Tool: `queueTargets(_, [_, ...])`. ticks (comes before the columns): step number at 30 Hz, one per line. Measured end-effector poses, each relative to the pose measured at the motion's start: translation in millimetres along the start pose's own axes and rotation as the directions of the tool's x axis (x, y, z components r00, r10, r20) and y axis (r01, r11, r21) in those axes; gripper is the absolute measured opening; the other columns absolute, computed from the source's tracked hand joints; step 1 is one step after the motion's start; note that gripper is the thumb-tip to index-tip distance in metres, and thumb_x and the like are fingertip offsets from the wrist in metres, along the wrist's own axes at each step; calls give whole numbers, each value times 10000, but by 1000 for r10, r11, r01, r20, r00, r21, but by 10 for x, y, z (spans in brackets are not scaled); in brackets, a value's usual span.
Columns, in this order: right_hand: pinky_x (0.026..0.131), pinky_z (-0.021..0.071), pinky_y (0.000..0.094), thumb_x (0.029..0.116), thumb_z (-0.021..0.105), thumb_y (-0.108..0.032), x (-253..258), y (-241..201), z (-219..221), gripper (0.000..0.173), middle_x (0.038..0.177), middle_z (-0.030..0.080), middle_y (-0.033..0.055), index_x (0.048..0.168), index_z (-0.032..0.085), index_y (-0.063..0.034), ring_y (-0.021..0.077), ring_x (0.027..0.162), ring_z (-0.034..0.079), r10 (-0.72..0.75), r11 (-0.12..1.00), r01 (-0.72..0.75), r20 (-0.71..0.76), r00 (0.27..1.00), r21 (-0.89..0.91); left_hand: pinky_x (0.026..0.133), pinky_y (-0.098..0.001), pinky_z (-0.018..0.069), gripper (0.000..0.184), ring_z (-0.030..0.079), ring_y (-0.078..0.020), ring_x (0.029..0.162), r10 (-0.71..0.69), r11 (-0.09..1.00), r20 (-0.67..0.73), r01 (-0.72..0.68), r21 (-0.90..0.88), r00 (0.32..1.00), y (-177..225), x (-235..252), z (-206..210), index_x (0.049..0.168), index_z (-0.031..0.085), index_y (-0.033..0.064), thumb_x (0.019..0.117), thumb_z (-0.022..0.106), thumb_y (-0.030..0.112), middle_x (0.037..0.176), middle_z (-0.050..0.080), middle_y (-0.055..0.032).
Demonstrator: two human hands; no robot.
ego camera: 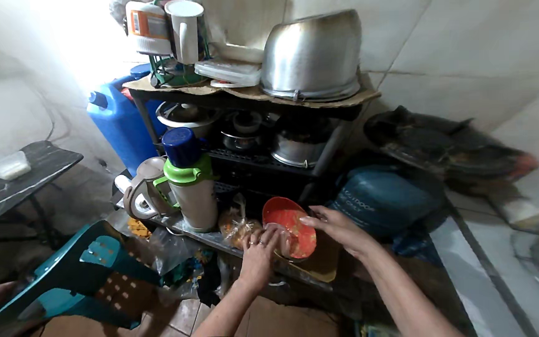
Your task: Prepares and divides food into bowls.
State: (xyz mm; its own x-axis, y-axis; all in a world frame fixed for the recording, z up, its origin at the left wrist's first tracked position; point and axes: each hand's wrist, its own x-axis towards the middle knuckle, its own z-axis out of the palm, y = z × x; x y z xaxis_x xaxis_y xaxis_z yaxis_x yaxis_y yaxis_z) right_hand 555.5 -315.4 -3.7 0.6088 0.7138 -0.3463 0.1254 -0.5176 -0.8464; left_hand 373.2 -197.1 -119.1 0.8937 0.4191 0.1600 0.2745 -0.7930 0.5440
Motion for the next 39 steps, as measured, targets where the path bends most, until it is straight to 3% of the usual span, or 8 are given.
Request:
queueTargets(2, [1023,486,458,919,767,-299,3,-49,8,643,1342,586,224,1424,510,5,307,1212,589,-15,999,16,32,999,-47,1156,-650,250,636,354,-334,1495,13,992,82,-23,125,997,5,40,-22,1535,481,171,929,555,-9,1599,436,-40])
queueTargets(4, [1031,482,453,904,784,-295,17,-89,4,664,1348,585,218,1428,506,4,301,1214,588,-20,996,25,66,998,-84,1173,-635,231,606,334,-316,1509,15,983,105,-34,180,994,0,75,-47,1528,481,136,939,557,17,1607,420,-67])
queueTargets(11, [1009,496,435,867,820,-303,75,-116,41,698,1306,613,191,1425,514,-16,277,1170,611,-57,986,69,83,995,-150,1158,-647,248,591,341,-336,1502,7,1000,31,-7,7,999,32,136,26,1510,498,85,925,582,79,1588,437,-122])
queueTargets(17, [978,515,427,860,822,-285,106,-89,60,677,1265,629,185,1405,529,-10,262,1124,628,-88,989,94,56,995,-118,1167,-610,285,662,334,-288,1514,45,996,54,-49,70,998,38,208,52,1566,402,76,928,563,-3,1622,386,-102])
queueTargets(20, [966,522,410,851,824,-257,106,-79,27,667,1243,634,175,1395,532,-5,243,1104,633,-107,991,112,71,992,-77,1158,-632,287,673,352,-279,1505,103,995,21,-103,-11,994,6,224,73,1552,424,69,903,579,-21,1614,404,-90])
queueTargets(25, [962,529,406,830,831,-262,112,-65,-1,686,1240,643,170,1393,536,-5,239,1103,641,-128,989,133,79,989,-69,1184,-684,175,754,278,-301,1536,124,963,86,-99,-250,988,32,269,53,1570,365,22,862,619,-30,1638,351,-118])
queueTargets(30, [962,528,410,844,823,-217,101,-66,-6,667,1257,636,181,1401,528,2,245,1105,640,-125,991,127,59,990,-47,1214,-656,126,687,271,-283,1540,138,941,189,-70,-331,972,59,262,20,1590,334,46,933,533,13,1648,336,-102])
queueTargets(39, [986,513,425,850,815,-205,89,-49,12,647,1288,621,202,1392,537,14,269,1144,622,-162,986,163,19,987,-35,1210,-672,93,657,343,-301,1505,155,891,198,-50,-452,968,140,197,4,1570,382,50,921,483,39,1594,427,-120])
